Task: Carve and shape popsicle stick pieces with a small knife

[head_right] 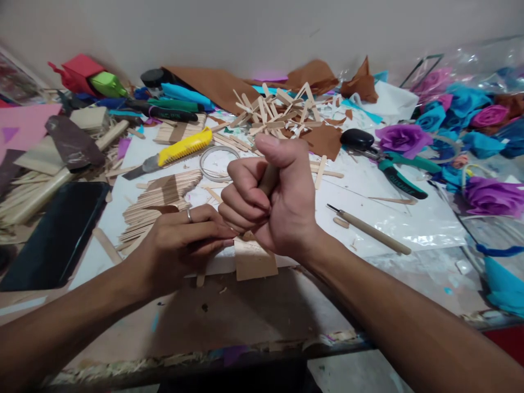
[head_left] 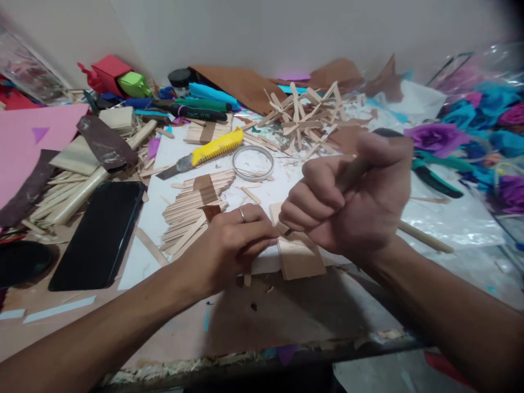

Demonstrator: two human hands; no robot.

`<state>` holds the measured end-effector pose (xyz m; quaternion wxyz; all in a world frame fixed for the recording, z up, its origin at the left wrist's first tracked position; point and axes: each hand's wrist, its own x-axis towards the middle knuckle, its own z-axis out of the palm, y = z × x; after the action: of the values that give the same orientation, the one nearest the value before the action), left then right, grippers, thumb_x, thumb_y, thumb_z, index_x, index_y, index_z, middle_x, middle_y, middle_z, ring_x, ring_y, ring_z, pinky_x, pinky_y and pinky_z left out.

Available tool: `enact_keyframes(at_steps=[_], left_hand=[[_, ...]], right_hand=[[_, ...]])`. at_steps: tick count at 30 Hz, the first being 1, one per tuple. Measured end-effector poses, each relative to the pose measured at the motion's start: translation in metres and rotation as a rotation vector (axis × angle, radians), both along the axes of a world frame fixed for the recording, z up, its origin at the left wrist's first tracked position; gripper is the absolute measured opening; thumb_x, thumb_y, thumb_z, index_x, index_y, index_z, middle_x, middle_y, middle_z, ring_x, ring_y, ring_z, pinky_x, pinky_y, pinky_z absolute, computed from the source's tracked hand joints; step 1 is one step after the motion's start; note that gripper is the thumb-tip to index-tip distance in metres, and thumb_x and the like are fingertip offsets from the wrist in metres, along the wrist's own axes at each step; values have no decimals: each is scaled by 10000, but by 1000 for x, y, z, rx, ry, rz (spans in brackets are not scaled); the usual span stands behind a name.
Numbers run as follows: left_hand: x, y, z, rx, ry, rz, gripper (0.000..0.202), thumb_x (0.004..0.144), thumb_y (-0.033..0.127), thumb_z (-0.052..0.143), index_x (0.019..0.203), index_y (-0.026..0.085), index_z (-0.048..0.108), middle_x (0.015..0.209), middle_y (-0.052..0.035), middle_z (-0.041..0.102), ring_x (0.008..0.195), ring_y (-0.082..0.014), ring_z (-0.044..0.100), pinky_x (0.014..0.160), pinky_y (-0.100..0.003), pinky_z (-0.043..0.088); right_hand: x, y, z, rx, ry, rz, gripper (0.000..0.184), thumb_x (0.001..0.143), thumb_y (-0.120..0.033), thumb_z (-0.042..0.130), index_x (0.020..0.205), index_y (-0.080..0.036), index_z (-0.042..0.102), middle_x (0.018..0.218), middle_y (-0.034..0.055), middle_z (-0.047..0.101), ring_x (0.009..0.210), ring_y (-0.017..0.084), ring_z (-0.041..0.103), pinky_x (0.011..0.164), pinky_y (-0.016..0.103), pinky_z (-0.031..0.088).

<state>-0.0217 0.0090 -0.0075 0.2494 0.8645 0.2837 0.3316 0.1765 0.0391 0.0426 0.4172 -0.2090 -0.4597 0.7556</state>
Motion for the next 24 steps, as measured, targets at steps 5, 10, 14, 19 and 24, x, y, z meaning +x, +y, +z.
enact_keyframes(at_steps=[5, 10, 14, 19, 24], left_hand=[[1, 1, 0, -12, -12, -15, 148, 1011, 138, 625, 1099, 168, 740, 961, -72, 723, 823, -150, 685, 682, -256, 531], [0, 1, 1, -21, -25, -14, 109, 1004, 130, 634, 1031, 161, 735, 912, -57, 701, 805, -142, 675, 663, -249, 511], [-1, 1, -1, -54, -58, -33, 117, 988, 107, 648, 1036, 166, 737, 977, -74, 733, 858, -158, 700, 704, -265, 535], [0, 1, -2, -79, -53, -40, 131, 984, 120, 660, 1057, 174, 754, 1028, -83, 748, 892, -164, 713, 727, -267, 550], [4, 2, -1, -20, -37, 30, 103, 966, 100, 674, 974, 159, 758, 910, -47, 736, 789, -132, 695, 673, -232, 521]], right_hand=[[0, 0, 0, -2, -17, -12, 656, 867, -697, 564, 508, -247, 250, 402, -59, 161, 394, 99, 137, 407, 280, 201], [-4, 0, 1, 13, 32, 25, 697, 914, -699, 523, 485, -232, 233, 399, -54, 149, 372, 99, 143, 411, 278, 198], [-12, -2, 3, 27, 45, -9, 657, 873, -558, 612, 466, -221, 221, 386, -47, 161, 348, 94, 157, 385, 284, 179], [-20, -6, 3, 8, 35, -97, 641, 839, -516, 638, 472, -215, 207, 393, -45, 122, 336, 93, 141, 366, 302, 131], [-17, 2, 0, -172, 81, -100, 675, 903, -587, 612, 495, -207, 232, 427, -69, 128, 381, 72, 90, 387, 267, 87]])
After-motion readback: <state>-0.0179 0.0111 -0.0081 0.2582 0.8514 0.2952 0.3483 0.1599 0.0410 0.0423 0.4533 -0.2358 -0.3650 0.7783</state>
